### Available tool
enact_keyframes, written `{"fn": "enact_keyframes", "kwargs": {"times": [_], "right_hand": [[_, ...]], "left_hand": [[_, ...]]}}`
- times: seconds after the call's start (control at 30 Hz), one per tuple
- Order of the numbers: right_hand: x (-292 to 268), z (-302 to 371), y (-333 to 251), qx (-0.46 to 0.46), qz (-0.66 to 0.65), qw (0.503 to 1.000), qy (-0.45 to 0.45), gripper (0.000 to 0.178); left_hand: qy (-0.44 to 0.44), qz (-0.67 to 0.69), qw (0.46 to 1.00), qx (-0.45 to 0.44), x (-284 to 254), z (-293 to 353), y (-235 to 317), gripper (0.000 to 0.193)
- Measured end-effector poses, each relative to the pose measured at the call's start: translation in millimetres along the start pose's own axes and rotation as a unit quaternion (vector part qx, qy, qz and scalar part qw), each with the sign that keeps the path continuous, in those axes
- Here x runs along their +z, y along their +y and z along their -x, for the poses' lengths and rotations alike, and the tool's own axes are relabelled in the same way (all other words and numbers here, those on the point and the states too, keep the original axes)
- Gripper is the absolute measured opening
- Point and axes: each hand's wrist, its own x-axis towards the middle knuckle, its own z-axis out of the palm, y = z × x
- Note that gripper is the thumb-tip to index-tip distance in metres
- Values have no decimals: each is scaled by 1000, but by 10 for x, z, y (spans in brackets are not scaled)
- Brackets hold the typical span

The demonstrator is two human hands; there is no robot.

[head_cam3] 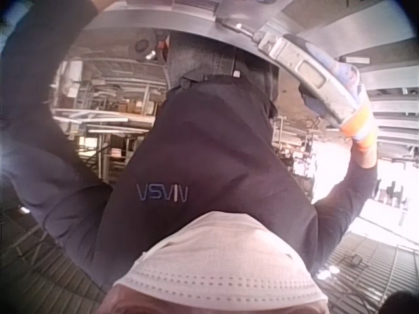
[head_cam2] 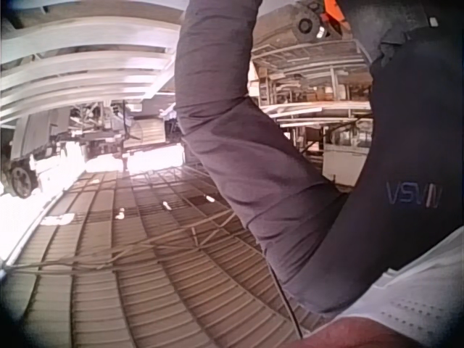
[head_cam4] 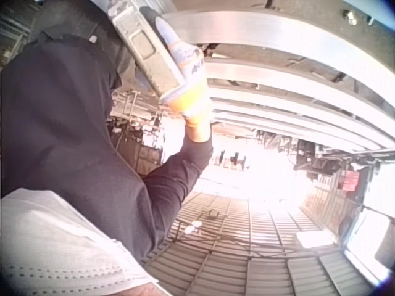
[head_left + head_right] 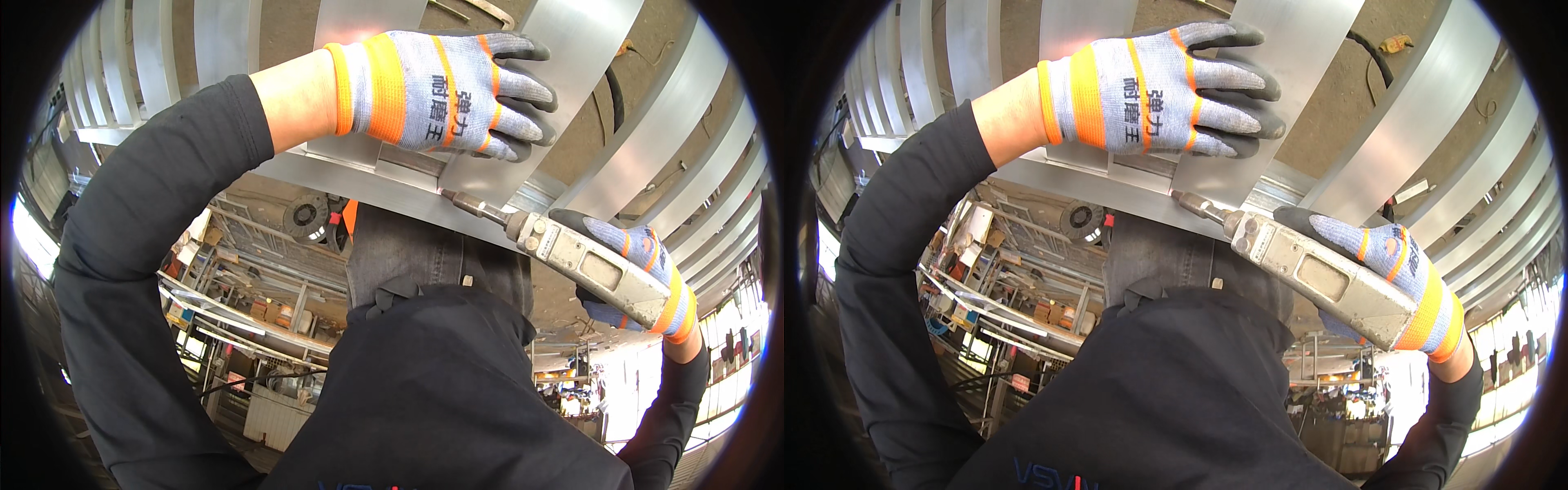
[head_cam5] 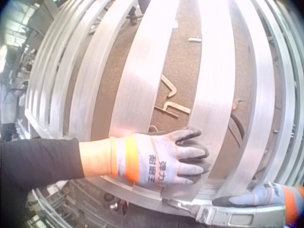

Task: The person welds a metal frame using a handheld welding torch, moving along seams to join metal pieces. The person repositions the frame multiple times to access different sections and continues welding until the end of the clip.

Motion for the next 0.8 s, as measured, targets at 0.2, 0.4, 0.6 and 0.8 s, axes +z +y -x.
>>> {"fn": "enact_keyframes", "kwargs": {"times": [0.2, 0.4, 0.6, 0.8], "right_hand": [[19, 7, -15, 8, -36, 999, -2, 82], [34, 8, 1, 26, -51, 998, -13, 82], [53, -34, -78, 56, -57, 997, -16, 80], [34, -77, -142, 69, -55, 996, -32, 79]], "left_hand": [[14, 25, 1000, -2, -35, -11, 9, 33], [-196, 95, 975, -28, -330, -167, -48, 37], [27, 21, 999, 12, -94, -70, 16, 39], [10, 90, 995, -42, 82, 123, 38, 63]]}}
